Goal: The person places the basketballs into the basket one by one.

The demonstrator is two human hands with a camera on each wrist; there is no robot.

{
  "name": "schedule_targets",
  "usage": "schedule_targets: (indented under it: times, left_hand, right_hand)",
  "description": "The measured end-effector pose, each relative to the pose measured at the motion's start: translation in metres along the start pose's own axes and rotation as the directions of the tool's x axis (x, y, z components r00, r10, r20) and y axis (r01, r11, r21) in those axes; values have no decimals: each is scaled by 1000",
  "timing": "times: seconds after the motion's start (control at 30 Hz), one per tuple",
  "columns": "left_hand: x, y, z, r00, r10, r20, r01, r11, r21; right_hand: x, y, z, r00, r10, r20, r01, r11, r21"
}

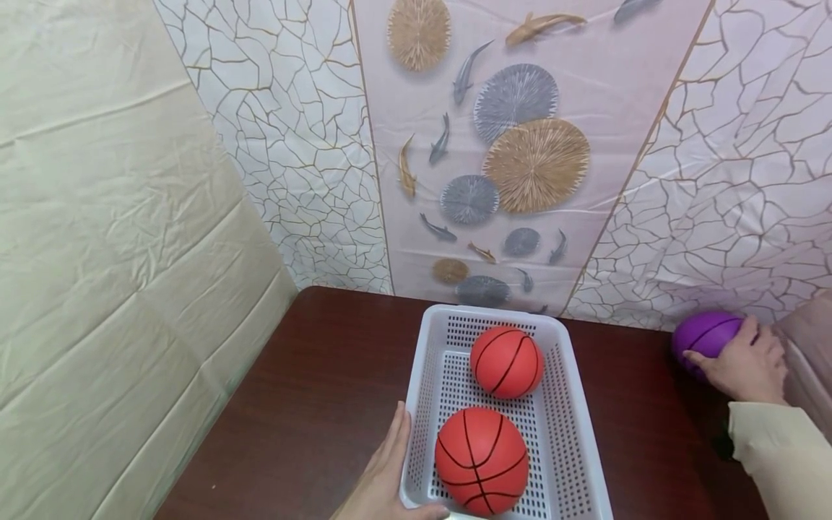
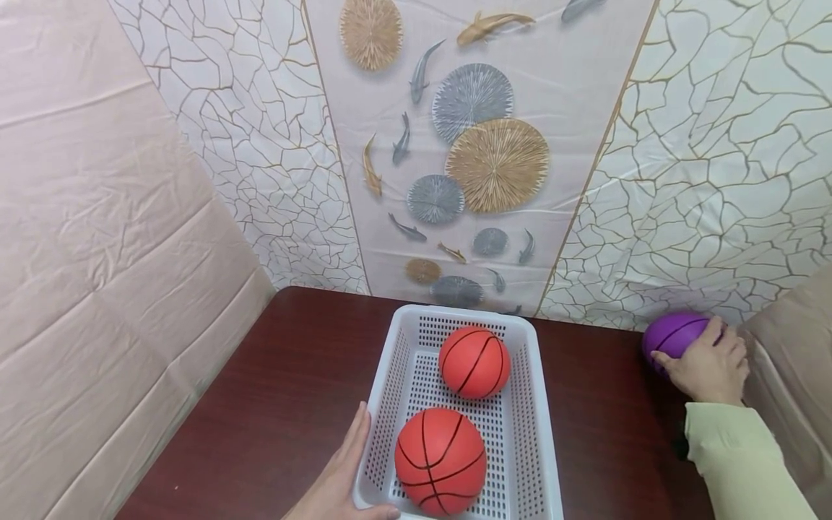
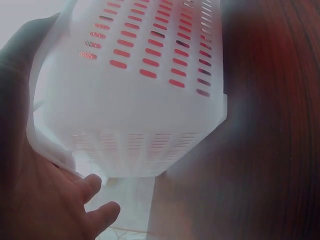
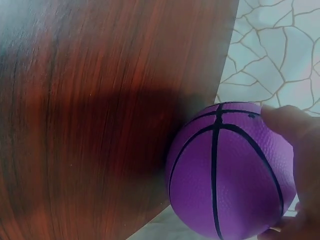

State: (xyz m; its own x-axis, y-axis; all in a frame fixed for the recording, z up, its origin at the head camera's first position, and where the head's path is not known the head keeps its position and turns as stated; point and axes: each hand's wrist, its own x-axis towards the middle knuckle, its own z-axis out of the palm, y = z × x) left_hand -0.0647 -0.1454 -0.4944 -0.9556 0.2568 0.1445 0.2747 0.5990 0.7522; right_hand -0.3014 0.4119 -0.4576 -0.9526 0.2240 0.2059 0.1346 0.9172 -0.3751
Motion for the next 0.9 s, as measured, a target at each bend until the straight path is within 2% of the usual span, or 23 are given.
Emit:
schedule_targets:
  times: [0.27, 0.5, 0.73, 0.9]
  left_hand:
    - [-1, -1, 2, 999, 37, -19, -37, 999, 37]
    - [-2, 1, 1, 999, 28, -19, -28, 999, 28]
    - [-2, 1, 2, 998, 61, -34, -59, 998, 36]
    - [-2, 1, 3, 998, 57, -26, -56, 998, 31]
  right_hand:
    - [-2, 0, 0, 999, 48, 14, -48, 999, -14]
    - [-8, -2, 1, 991, 95, 95, -101, 992, 69]
    - [-10, 4, 3, 985, 149, 89, -156, 984, 83]
    - [-13, 7, 2, 984, 161, 70, -167, 982, 83]
